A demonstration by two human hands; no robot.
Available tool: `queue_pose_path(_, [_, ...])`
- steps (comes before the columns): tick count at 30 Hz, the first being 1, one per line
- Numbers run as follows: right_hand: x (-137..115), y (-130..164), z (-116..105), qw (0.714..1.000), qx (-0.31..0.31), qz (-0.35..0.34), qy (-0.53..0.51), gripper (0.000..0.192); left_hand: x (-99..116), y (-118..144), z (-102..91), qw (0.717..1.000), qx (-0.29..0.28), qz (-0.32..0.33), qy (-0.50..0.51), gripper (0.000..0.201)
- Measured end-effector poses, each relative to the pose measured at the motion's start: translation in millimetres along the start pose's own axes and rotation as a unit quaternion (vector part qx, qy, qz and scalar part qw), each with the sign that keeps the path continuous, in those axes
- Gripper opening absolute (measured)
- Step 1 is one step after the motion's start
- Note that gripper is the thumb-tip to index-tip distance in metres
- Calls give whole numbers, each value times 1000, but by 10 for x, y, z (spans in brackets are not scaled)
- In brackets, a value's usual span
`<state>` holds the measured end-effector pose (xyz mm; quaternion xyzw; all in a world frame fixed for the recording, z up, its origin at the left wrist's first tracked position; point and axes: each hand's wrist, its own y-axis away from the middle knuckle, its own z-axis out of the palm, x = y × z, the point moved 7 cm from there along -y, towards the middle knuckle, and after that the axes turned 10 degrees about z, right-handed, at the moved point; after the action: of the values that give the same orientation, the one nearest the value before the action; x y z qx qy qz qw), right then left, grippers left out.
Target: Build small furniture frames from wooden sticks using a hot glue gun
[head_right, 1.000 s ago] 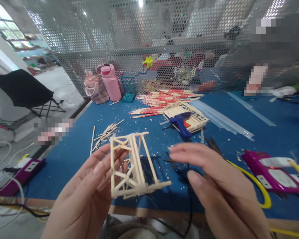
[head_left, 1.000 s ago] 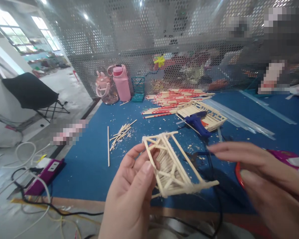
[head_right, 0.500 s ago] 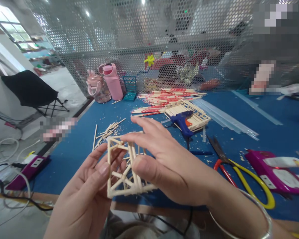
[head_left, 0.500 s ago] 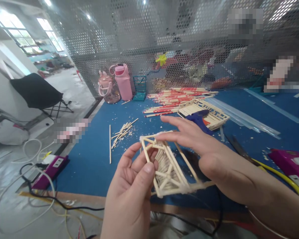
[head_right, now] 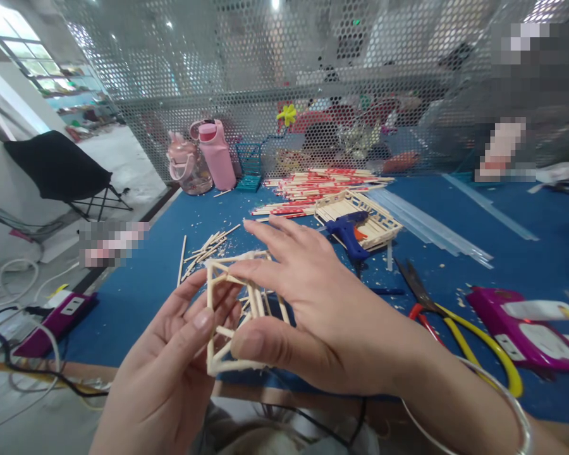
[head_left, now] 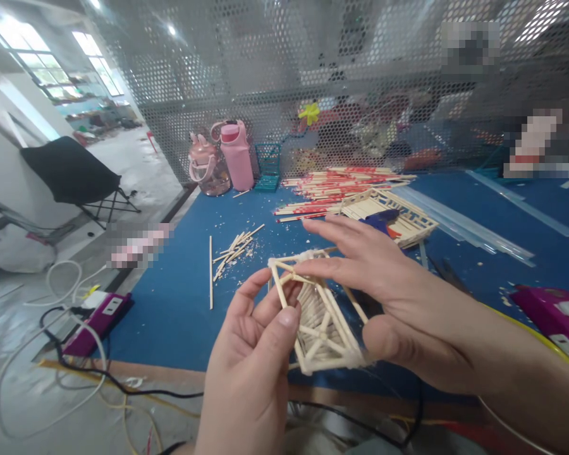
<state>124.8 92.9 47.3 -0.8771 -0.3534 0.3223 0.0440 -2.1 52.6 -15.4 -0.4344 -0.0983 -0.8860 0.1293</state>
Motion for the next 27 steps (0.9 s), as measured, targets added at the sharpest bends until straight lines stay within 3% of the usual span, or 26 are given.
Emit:
queue_pose_path(6, [-29,-9,-26,1000,24,-12,13,73,10,-12,12,1000,-4,-2,2,39])
queue_pose_path(12, [7,75,-181,987,151,23,-42,66,62,-39,-32,1000,-3,-11,5,26])
queue_pose_path(18, [-170,72,-13,998,51,-33,2,67,115,-169,-120,996,6,56,-67,34])
queue_pose_path(27, [-243,38,59,998,-29,-5,56,87,148,-234,-4,986,-64,62,-141,30])
